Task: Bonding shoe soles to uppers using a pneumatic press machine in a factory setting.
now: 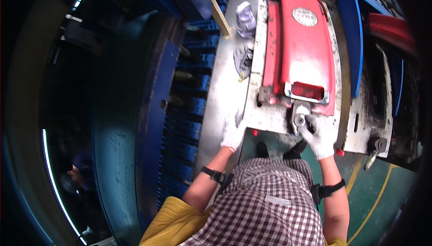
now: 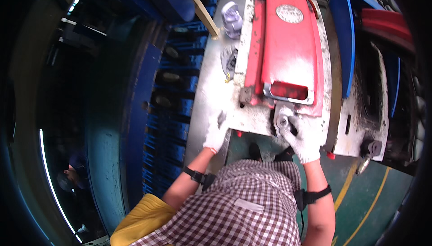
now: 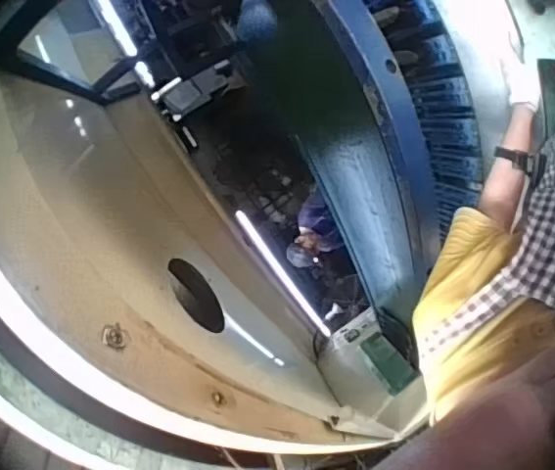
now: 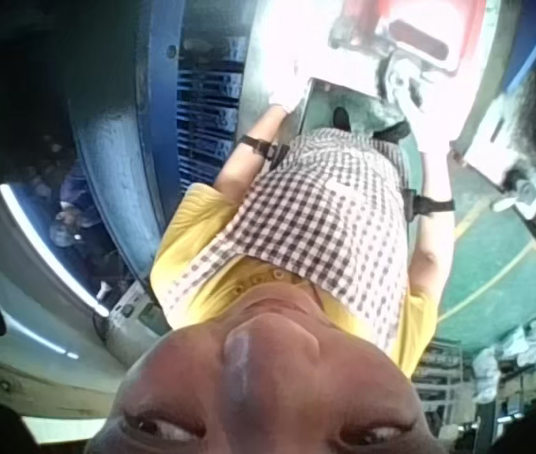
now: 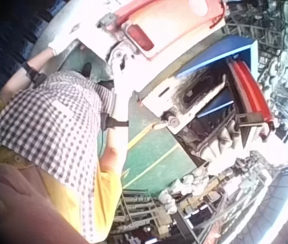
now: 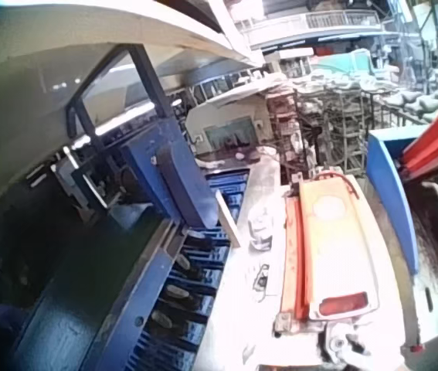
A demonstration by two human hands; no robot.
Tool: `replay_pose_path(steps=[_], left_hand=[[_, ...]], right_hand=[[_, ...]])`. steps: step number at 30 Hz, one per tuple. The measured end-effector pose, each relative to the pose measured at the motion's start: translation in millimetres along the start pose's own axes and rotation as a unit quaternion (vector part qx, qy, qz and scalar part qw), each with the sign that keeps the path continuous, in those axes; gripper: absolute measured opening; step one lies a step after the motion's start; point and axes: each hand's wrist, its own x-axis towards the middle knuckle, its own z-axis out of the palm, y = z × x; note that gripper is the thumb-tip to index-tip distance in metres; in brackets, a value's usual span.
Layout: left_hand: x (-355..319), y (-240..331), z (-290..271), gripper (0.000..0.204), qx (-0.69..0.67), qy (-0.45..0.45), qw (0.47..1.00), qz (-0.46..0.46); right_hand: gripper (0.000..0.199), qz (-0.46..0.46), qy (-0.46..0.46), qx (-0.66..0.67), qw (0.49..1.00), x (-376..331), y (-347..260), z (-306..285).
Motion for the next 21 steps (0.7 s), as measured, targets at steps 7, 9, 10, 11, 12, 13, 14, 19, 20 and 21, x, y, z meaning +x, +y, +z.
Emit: replay_pose_path(steps=[7, 9, 10, 11, 12, 13, 14, 19, 20, 21], left_hand=[[14.9, 12.3, -18.9, 0.092, -0.015, -0.096, 0.990, -0.101], [18.0, 15.8, -18.8, 0.093, -0.029, -0.101, 0.989, -0.105], [19.1, 17.7, -17.4, 0.094, -0.038, -0.103, 0.988, -0.111], [20.2, 19.5, -15.8, 0.093, -0.058, -0.103, 0.987, -0.113], [20.6, 21.2, -13.4, 0.093, -0.082, -0.104, 0.984, -0.120], [20.9, 22.5, -11.5, 0.093, -0.107, -0.105, 0.980, -0.130], [21.5, 23.5, -9.6, 0.093, -0.122, -0.106, 0.979, -0.127], [23.4, 21.6, -4.8, 0.098, -0.164, -0.106, 0.971, -0.135], [23.1, 20.5, -4.0, 0.099, -0.166, -0.104, 0.971, -0.136], [23.9, 19.5, -2.8, 0.098, -0.166, -0.101, 0.972, -0.134]], right_hand=[[0.036, -0.043, 0.054, -0.036, 0.997, 3.7, -6.7, -5.7], [0.035, -0.018, 0.034, -0.040, 0.998, 2.7, -7.6, -6.1], [0.034, -0.023, 0.041, -0.042, 0.998, 2.6, -7.7, -6.0], [0.034, -0.023, 0.041, -0.042, 0.998, 2.8, -7.9, -5.6], [0.034, -0.017, 0.035, -0.043, 0.998, 3.2, -7.9, -5.2], [0.034, -0.033, 0.051, -0.038, 0.997, 3.7, -8.1, -4.6], [0.035, -0.041, 0.060, -0.033, 0.997, 4.3, -8.2, -4.2], [0.035, -0.036, 0.065, -0.030, 0.997, 5.7, -11.2, -4.0], [0.035, -0.046, 0.070, -0.026, 0.996, 6.0, -11.9, -3.9], [0.034, -0.055, 0.075, -0.022, 0.995, 6.1, -12.3, -4.2]])
